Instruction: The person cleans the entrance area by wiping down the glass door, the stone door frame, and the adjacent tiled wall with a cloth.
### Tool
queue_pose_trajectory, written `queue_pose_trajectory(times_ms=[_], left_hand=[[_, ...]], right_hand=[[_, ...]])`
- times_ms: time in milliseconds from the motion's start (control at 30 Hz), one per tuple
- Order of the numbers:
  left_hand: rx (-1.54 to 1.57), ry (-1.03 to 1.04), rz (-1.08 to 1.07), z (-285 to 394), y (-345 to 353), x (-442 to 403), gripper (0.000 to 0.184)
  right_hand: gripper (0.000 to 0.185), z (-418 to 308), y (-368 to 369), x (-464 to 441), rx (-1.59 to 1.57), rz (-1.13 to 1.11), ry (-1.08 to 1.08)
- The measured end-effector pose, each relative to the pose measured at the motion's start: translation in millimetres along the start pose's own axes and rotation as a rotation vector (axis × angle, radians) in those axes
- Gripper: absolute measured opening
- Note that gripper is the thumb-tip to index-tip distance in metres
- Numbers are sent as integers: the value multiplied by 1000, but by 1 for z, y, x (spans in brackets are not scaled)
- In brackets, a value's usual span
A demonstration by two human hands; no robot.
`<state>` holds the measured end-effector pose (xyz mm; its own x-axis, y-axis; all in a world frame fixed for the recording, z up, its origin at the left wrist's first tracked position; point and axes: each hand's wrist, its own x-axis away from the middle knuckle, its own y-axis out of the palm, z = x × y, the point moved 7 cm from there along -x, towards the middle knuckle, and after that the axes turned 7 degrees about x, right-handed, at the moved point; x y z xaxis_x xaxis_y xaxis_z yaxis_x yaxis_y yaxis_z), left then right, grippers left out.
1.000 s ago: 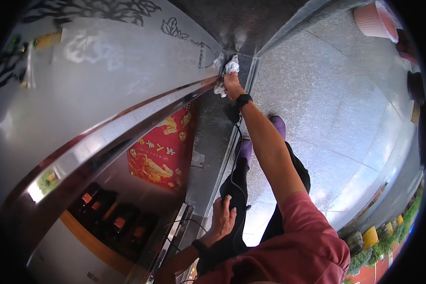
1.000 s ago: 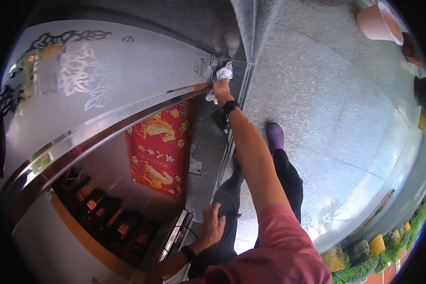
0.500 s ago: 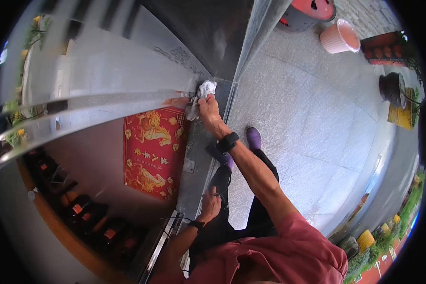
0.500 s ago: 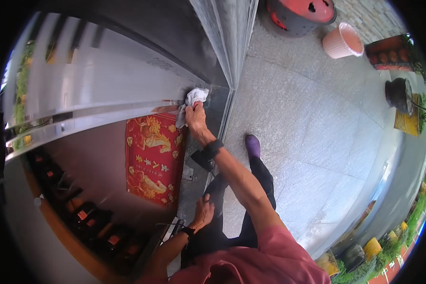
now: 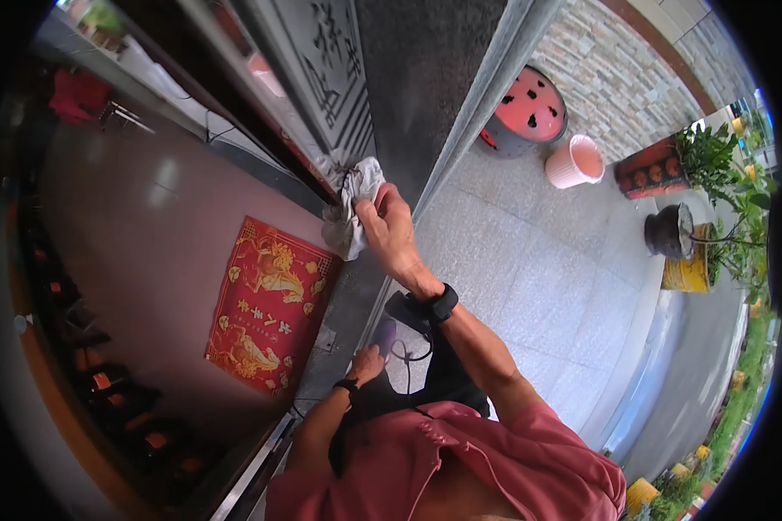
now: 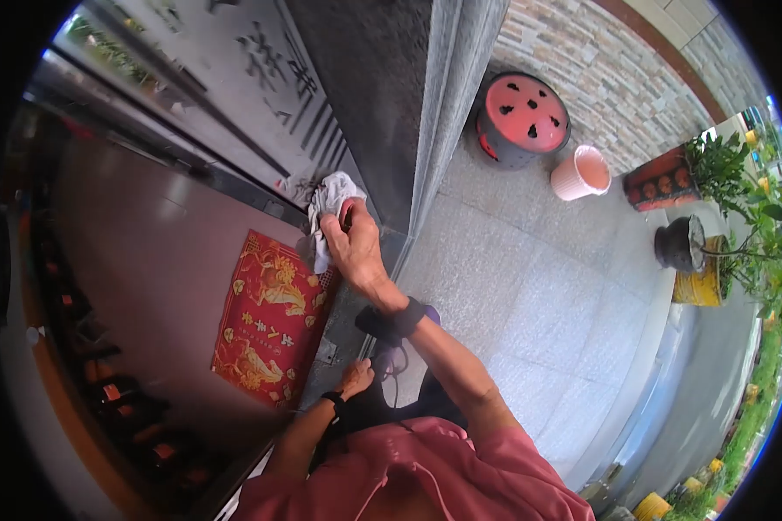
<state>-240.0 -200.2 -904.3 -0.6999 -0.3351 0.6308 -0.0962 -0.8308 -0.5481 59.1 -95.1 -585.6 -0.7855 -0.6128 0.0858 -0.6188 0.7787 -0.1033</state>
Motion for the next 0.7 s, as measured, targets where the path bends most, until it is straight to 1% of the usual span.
queue_pose_trajectory(times_ms=[33,67,100,133,200,233,267,300,333,400,467,500,533,567,600,633,667,700], left_hand=[[42,13,-106,10,-9,-7,22],[119,179,107,-5,0,-22,18],[29,115,94,15,-20,-22,18],[51,147,74,36,-43,-21,19],[166,141,142,37,-57,-34,20],[188,124,110,50,-76,-32,21],[267,130,127,54,-87,-32,20],[301,193,228,51,-91,-39,20],[375,223,216,61,-110,-35,24],[602,201,182,85,-151,-17,32],[801,214,267,112,-197,13,42],[1007,200,303,114,-211,21,45],[1216,189,341,115,-223,25,48],[1425,183,381,117,-236,31,52],[1568,248,410,126,-251,41,54],[1709,314,438,133,-264,54,57],[1846,379,464,138,-276,66,60],[1953,441,367,146,-282,71,56]], right_hand=[[23,-27,-3,2,-17,19,-78],[22,-55,-6,4,-33,38,-153],[22,-88,-9,6,-31,67,-254],[20,-116,-11,6,-3,67,-325],[19,-168,-16,10,-37,66,-483],[17,-192,-16,13,-52,58,-546],[16,-206,-16,11,-76,33,-590],[17,-220,-16,17,-141,16,-578],[18,-234,-15,19,-208,2,-575],[26,-244,-14,35,-115,10,-669],[36,-240,-9,50,26,33,-803],[48,-226,-5,54,81,54,-942],[52,-195,3,50,20,-15,-822],[53,-173,9,52,93,-87,-766],[51,-143,15,52,187,-138,-675],[48,-121,20,55,259,-210,-509],[44,-84,26,56,304,-293,-275],[40,-42,33,59,392,-367,-267]])
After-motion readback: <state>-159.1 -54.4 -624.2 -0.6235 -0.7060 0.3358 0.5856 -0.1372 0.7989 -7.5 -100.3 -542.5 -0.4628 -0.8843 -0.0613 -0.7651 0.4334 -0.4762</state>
